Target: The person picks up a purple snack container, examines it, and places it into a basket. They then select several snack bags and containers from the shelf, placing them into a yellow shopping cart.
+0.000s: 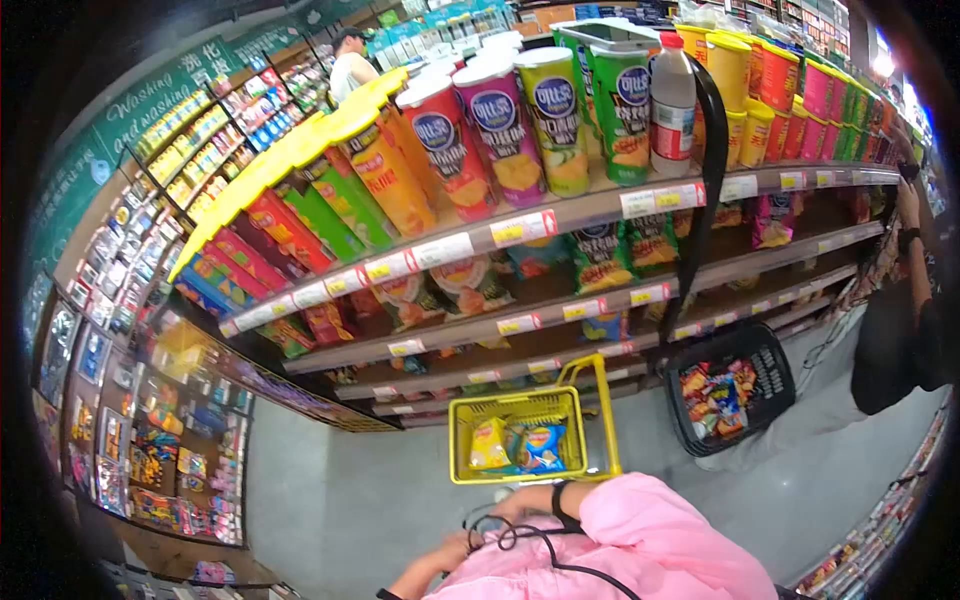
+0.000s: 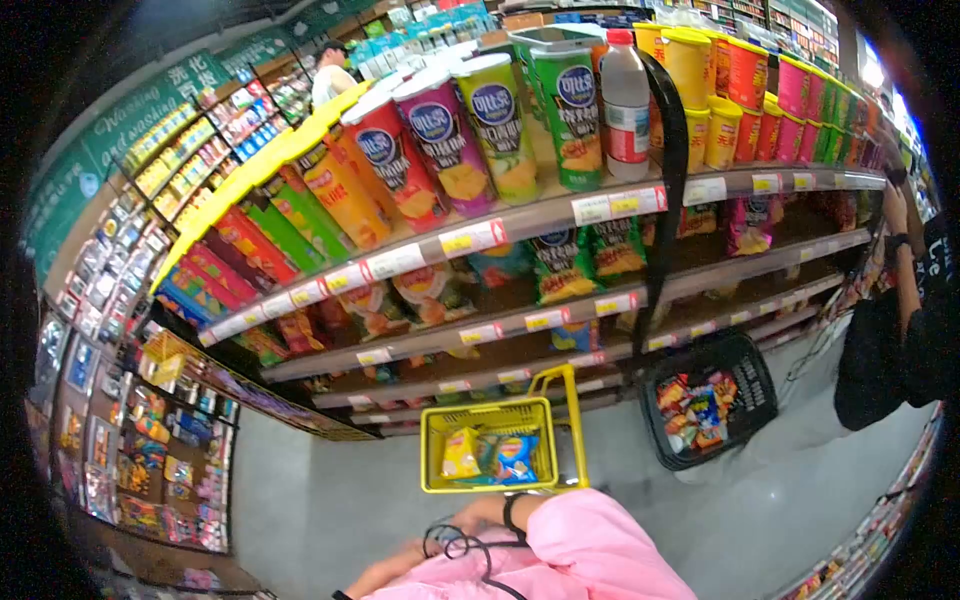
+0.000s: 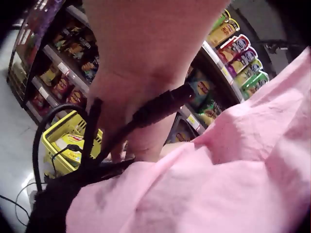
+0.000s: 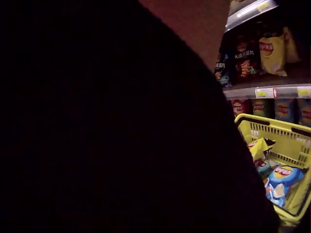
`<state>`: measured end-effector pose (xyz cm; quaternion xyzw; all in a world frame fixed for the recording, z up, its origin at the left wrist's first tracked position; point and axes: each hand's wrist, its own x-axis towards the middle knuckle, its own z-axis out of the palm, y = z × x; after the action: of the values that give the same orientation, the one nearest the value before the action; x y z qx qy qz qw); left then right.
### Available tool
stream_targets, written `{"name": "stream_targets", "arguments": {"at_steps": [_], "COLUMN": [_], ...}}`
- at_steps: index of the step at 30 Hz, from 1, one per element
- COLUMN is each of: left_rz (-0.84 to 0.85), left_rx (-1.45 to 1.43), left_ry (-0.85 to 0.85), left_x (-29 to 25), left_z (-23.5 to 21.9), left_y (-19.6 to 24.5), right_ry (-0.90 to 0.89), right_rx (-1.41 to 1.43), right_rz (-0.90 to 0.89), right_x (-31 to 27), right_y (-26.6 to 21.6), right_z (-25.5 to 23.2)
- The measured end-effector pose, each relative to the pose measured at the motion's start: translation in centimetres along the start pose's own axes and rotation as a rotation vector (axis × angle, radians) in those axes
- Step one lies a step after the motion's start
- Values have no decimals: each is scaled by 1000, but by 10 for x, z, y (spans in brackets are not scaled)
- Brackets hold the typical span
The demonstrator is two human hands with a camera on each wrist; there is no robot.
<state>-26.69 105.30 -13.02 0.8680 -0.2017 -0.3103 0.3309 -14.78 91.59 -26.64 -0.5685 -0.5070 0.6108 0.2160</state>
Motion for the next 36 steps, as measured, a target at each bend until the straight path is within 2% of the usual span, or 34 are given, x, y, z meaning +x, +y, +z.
{"name": "stream_targets", "arguments": {"at_steps": [1,2,5,6,7,9,11,13,14,17,19,21,23,24,25,26,27,28,29,30,31,33,34,35,36], "left_rz": [67,38,-6,15,39,-59,-140,-137,-136,-189,-181,-119,-71,-141,-115,-92,-69,-138,-209,-261,-258,-258,-246,-234,-212], "left_rx": [8,-6,-105,-150,-196,-202,-199,-238,-257,-480,-476,-445,-426,-473,-493,-472,-441,-460,-472,-443,-470,-480,-441,-404,-343], "left_ry": [70,13,-135,-155,-176,-197,-204,-128,-91,-261,-244,-237,-282,-279,-310,-318,-327,-368,-407,-486,-480,-429,-472,-522,-456], "left_x": [-3,0,2,4,5,5,6,5,3,1,3,9,28,35,47,56,64,67,68,70,67,63,65,70,70], "left_z": [3,-1,7,8,8,6,11,13,14,0,-18,-29,-37,-31,-24,-21,-23,-28,-36,-43,-48,-64,-64,-63,-68], "left_y": [-4,-4,-9,-11,-10,-4,0,2,2,-1,22,19,23,30,28,30,31,33,34,29,30,34,22,6,-3], "right_ry": [-50,115,-54,32,41,55,205,363,491,730,778,792,931,802,670,1218,1109,1314,1374,1599,1840,2306,2476,2496,2511], "right_rx": [160,78,95,147,101,11,16,12,-179,-477,-367,-416,-417,-407,-385,-454,143,321,517,414,476,671,694,620,547], "right_rz": [101,4,-143,-274,-278,-281,-257,-229,-185,-21,32,114,-1,72,142,-81,-32,-163,358,279,191,-139,-266,-139,-10], "right_x": [-13,-7,-5,-19,-18,-16,-22,-34,-43,-35,-43,-40,-47,-51,-60,-64,-78,-94,-152,-192,-231,-325,-361,-381,-402], "right_y": [-12,-6,-14,-24,-24,-24,-26,-27,-32,-11,-7,-2,8,17,25,52,69,97,65,74,76,46,28,24,21], "right_z": [-3,2,1,8,10,14,20,19,21,28,28,26,16,3,-9,0,-20,-21,-32,-35,-42,-52,-49,-41,-33]}}
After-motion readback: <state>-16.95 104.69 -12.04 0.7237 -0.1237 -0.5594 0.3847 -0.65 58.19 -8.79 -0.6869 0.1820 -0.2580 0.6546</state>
